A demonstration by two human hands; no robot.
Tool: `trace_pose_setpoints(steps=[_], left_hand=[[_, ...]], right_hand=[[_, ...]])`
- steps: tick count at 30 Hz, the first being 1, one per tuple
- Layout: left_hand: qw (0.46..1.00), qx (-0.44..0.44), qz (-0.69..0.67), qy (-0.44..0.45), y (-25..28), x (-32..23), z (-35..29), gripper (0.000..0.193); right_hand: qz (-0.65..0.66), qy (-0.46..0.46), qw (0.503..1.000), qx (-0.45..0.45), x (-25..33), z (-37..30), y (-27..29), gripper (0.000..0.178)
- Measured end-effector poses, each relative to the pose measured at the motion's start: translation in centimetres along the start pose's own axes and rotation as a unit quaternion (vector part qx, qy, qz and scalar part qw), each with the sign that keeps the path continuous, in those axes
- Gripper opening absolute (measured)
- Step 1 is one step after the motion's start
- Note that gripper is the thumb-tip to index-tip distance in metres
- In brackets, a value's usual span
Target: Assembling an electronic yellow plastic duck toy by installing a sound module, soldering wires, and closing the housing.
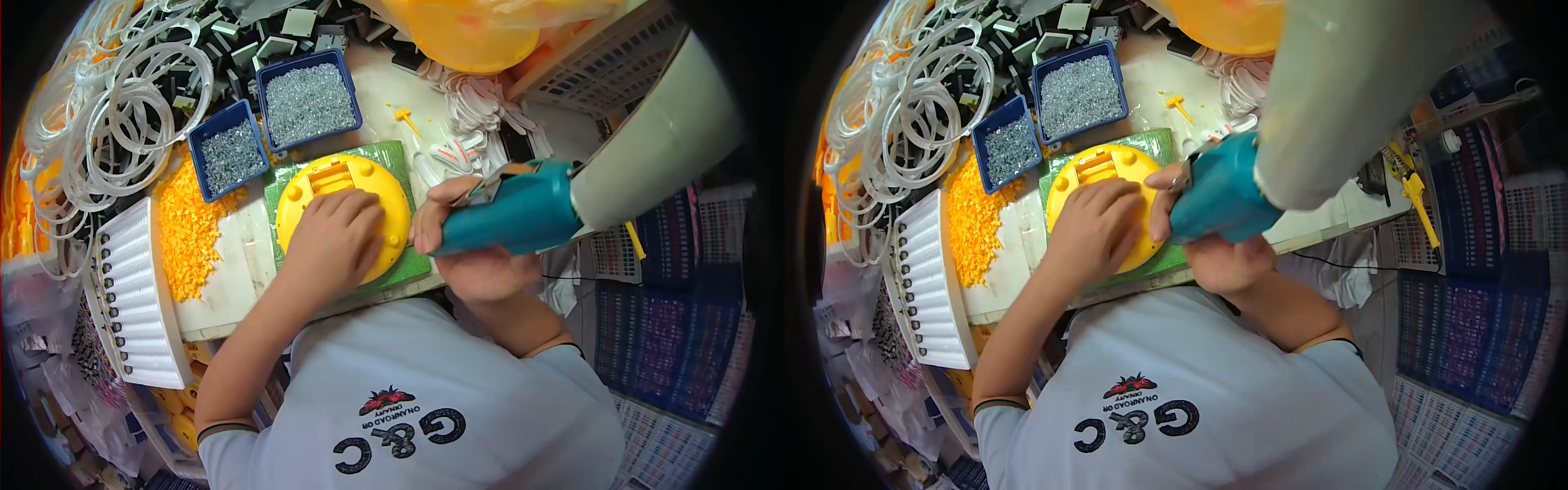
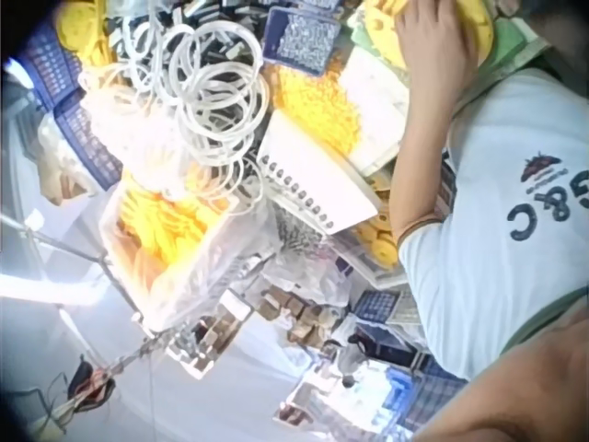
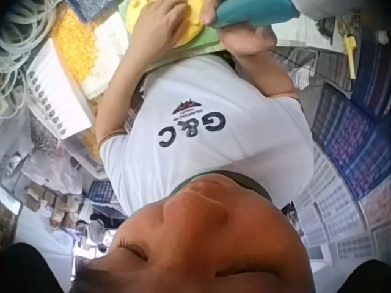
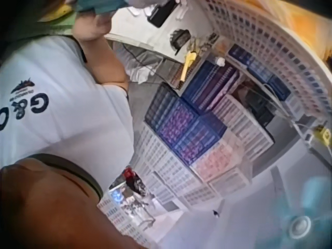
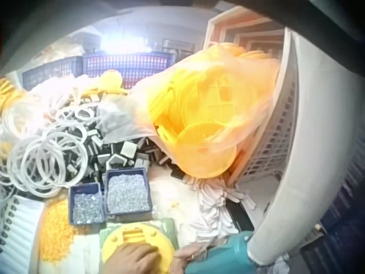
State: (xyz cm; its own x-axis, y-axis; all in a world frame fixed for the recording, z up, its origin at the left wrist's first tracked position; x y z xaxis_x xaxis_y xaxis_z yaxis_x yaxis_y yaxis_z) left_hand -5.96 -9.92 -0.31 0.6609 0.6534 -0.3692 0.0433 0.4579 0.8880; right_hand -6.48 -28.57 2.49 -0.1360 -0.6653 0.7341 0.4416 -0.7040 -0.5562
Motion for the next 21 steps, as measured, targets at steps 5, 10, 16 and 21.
trace_pose_setpoints(steps=[5, 10, 16, 21], left_hand=[[0.994, -0.021, 0.095, 0.056, -1.8, -3.6, -2.3, 0.063], [0.986, -0.069, 0.143, 0.056, -3.7, -3.4, -3.2, 0.071], [0.983, -0.09, 0.156, 0.038, -5.0, -3.4, -3.5, 0.071], [0.975, -0.104, 0.192, 0.033, -4.7, -3.4, -3.5, 0.058]], right_hand=[[-0.05, -0.066, 0.997, 0.006, -0.6, -1.2, -1.0, 0.106], [-0.075, -0.043, 0.996, 0.024, -3.6, -2.8, -0.3, 0.1], [-0.044, 0.02, 0.997, -0.054, -4.9, -3.8, 0.4, 0.094], [-0.031, 0.003, 0.999, -0.035, -4.9, -3.4, 0.5, 0.089]])
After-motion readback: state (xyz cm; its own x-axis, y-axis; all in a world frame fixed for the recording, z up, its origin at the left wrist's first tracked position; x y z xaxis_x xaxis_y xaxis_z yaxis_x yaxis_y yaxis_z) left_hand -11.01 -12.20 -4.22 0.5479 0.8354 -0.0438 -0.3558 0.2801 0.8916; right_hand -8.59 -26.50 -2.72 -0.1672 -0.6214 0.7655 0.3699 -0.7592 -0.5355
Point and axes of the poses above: each hand's wrist, its own z-axis towards the middle knuckle, its own y-axis out of the back of the hand, x = y × z, the point moved 3 cm from there along z, towards the middle knuckle, and after that the axes turned 1 degree about x, right-handed, at the moved point
